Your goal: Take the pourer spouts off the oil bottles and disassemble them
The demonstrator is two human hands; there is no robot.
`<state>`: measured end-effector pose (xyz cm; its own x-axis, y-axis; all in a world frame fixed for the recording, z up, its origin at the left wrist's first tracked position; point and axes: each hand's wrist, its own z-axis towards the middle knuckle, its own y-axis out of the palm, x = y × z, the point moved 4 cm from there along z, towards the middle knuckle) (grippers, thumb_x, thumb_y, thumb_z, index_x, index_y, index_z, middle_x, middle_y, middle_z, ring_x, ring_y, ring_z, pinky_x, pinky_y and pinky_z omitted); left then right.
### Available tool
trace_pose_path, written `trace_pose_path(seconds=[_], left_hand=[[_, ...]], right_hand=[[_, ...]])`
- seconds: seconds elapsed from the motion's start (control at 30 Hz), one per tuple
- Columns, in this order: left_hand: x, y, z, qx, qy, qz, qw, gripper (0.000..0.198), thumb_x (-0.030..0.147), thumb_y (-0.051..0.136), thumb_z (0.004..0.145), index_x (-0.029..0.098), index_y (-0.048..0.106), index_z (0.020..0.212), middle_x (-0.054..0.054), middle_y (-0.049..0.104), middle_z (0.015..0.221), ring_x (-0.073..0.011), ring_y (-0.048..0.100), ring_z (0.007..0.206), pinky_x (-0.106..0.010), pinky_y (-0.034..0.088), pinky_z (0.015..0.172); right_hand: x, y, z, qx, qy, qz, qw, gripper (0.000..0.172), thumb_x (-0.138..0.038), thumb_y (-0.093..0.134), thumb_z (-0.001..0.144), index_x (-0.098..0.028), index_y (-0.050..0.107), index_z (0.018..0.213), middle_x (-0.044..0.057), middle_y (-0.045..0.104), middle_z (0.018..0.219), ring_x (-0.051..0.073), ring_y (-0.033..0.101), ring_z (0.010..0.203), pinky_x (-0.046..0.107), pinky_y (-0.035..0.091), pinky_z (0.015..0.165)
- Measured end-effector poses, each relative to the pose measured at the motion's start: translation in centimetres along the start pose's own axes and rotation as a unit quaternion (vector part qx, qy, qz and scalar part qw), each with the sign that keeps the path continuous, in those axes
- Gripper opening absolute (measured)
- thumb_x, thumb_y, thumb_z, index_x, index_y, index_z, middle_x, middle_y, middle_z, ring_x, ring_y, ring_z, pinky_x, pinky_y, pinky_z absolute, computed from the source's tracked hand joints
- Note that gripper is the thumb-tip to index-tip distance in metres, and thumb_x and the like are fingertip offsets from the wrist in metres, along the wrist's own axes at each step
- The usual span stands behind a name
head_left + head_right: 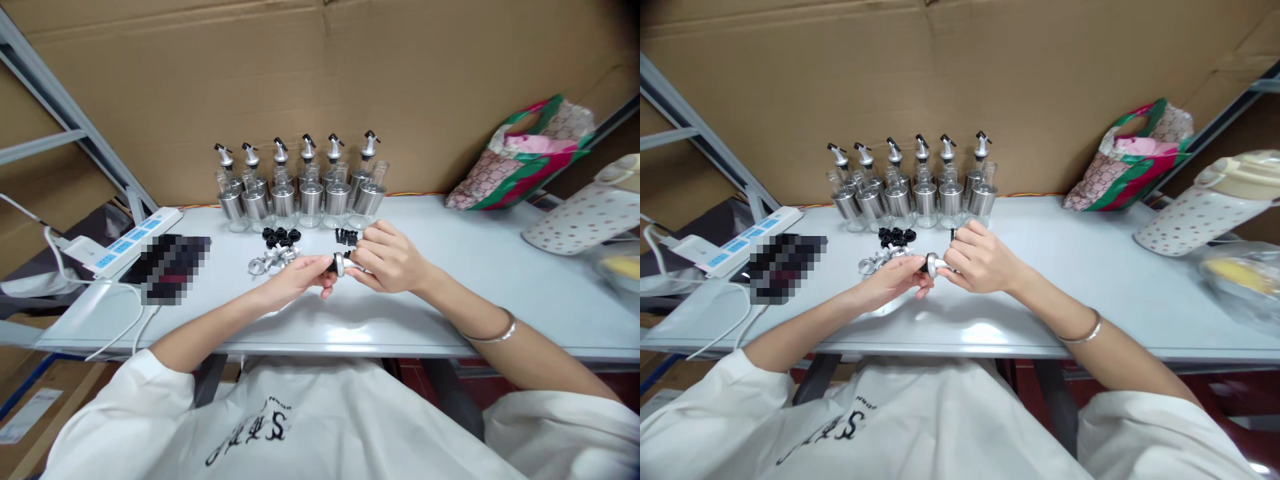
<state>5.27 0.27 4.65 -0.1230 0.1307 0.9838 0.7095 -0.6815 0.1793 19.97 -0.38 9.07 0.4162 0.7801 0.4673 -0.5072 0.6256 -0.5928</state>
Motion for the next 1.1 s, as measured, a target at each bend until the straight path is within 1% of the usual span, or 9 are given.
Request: trace_pose_path(seconds=[0.17,0.27,0.4,0.5,0.63,0.77,0.87,0.97,1.1], left_hand=[[0.6,0.3,-0.1,0.032,0.039,0.065,0.997,0.040,0.055,0.050,0.083,0.015,0.051,0.077,0.003,0.047,0.067,-0.0094,0.052,0.061,-0.033,0.045,0.080],[0.9,0.1,-0.2,0.042,0.057,0.131,0.989,0.041,0.056,0.044,0.086,0.016,0.050,0.080,0.002,0.048,0.068,-0.0112,0.054,0.065,-0.034,0.046,0.082],[1.2,-0.4,-0.6,0.056,0.095,0.304,0.946,0.042,0.051,0.032,0.093,0.016,0.051,0.082,-0.002,0.057,0.070,-0.0143,0.057,0.075,-0.031,0.042,0.083],[1.0,-0.6,-0.7,0.053,0.125,0.352,0.926,0.046,0.052,0.025,0.094,0.017,0.051,0.082,-0.003,0.058,0.071,-0.0152,0.056,0.074,-0.030,0.040,0.081],[0.9,-0.9,-0.7,0.076,0.165,0.358,0.916,0.049,0.057,0.023,0.093,0.018,0.052,0.082,-0.005,0.056,0.074,-0.0179,0.052,0.078,-0.031,0.038,0.083],[0.8,-1.0,-1.0,0.096,0.191,0.356,0.910,0.047,0.058,0.028,0.091,0.019,0.053,0.084,-0.006,0.055,0.077,-0.0200,0.050,0.085,-0.032,0.036,0.086],[0.5,-1.2,-1.0,0.107,0.185,0.311,0.926,0.042,0.056,0.032,0.091,0.019,0.052,0.091,-0.004,0.054,0.077,-0.0181,0.051,0.081,-0.032,0.037,0.086],[0.1,-1.4,-0.8,0.113,0.167,0.227,0.953,0.035,0.052,0.039,0.090,0.019,0.047,0.096,-0.001,0.052,0.080,-0.0138,0.053,0.070,-0.030,0.040,0.078],[0.0,-1.4,-0.6,0.108,0.163,0.171,0.966,0.032,0.048,0.048,0.086,0.019,0.045,0.097,-0.001,0.051,0.088,-0.0109,0.054,0.068,-0.027,0.041,0.073]], right_hand=[[0.3,0.1,0.1,-0.005,0.070,0.068,0.995,0.037,-0.032,0.038,0.095,-0.019,0.048,0.061,-0.001,0.043,0.050,0.014,0.035,0.052,0.030,0.028,0.055],[0.5,0.5,0.0,-0.019,0.129,0.126,0.983,0.040,-0.032,0.035,0.096,-0.019,0.045,0.060,-0.002,0.040,0.048,0.012,0.035,0.048,0.028,0.028,0.053],[0.3,0.9,-0.2,-0.040,0.175,0.196,0.964,0.044,-0.032,0.033,0.098,-0.019,0.040,0.057,-0.003,0.040,0.047,0.010,0.035,0.046,0.026,0.030,0.052],[0.1,1.2,-0.3,-0.061,0.199,0.247,0.946,0.045,-0.032,0.033,0.098,-0.018,0.040,0.056,-0.004,0.040,0.047,0.009,0.036,0.045,0.024,0.032,0.053],[0.2,1.5,-0.4,-0.068,0.218,0.271,0.935,0.046,-0.032,0.029,0.099,-0.018,0.040,0.056,-0.004,0.040,0.047,0.009,0.038,0.045,0.022,0.033,0.052],[0.1,1.3,-0.5,-0.059,0.171,0.202,0.963,0.040,-0.035,0.032,0.098,-0.018,0.049,0.066,0.000,0.049,0.056,0.012,0.043,0.053,0.025,0.036,0.057],[0.2,1.2,-0.6,-0.048,0.142,0.165,0.975,0.033,-0.034,0.033,0.098,-0.018,0.051,0.074,0.003,0.054,0.063,0.015,0.045,0.059,0.027,0.036,0.058],[0.3,1.2,-0.8,-0.028,0.131,0.145,0.980,0.025,-0.031,0.035,0.097,-0.017,0.051,0.082,0.004,0.057,0.069,0.016,0.046,0.062,0.027,0.037,0.058],[0.3,1.2,-1.0,0.001,0.111,0.119,0.987,0.012,-0.025,0.045,0.093,-0.016,0.052,0.090,0.005,0.060,0.073,0.017,0.051,0.066,0.028,0.039,0.060]])
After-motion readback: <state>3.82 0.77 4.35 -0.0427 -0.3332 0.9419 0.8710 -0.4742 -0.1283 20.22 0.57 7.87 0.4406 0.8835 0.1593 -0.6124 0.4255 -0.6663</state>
